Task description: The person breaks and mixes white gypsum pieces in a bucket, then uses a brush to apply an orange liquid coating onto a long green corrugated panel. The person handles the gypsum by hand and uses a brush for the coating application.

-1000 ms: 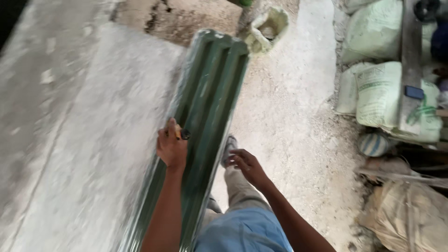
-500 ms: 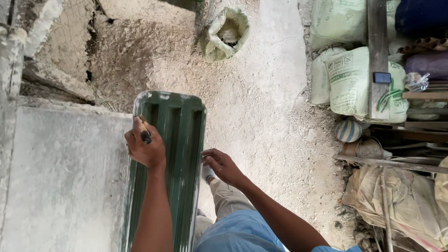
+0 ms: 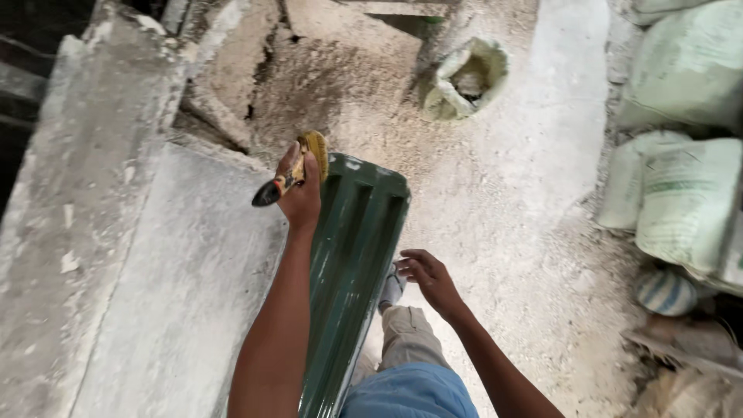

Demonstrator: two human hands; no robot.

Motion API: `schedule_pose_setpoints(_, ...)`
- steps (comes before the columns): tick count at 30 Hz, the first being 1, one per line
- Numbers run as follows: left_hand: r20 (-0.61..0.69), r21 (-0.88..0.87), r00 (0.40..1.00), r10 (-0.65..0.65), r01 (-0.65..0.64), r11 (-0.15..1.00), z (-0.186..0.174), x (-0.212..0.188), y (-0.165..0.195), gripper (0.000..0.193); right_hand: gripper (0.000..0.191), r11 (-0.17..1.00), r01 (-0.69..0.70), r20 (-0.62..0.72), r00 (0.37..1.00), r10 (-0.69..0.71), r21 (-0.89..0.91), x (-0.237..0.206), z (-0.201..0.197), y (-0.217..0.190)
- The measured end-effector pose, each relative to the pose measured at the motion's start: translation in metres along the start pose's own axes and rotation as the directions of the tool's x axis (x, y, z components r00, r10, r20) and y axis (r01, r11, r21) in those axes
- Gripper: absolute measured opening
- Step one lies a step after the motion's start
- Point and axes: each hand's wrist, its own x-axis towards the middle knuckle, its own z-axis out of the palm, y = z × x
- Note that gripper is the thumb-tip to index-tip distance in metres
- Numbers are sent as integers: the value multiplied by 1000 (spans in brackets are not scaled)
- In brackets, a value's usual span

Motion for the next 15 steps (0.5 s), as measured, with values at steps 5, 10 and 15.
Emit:
schedule_pose_setpoints(5, 85, 122, 994, 62, -72, 990, -12, -6, 25, 24, 42, 999, -46, -37, 998, 47, 23, 5, -3, -1)
schedule_pose_setpoints(10, 115, -45, 993, 1, 4, 999, 8, 3, 30, 25, 43, 1000, -26, -13, 1000, 26, 1, 4, -9, -8)
schedule_pose_setpoints(15, 85, 161, 956, 279, -290, 944, 6, 6, 26, 22, 44, 999, -46, -100, 994, 48, 22, -4, -25, -10)
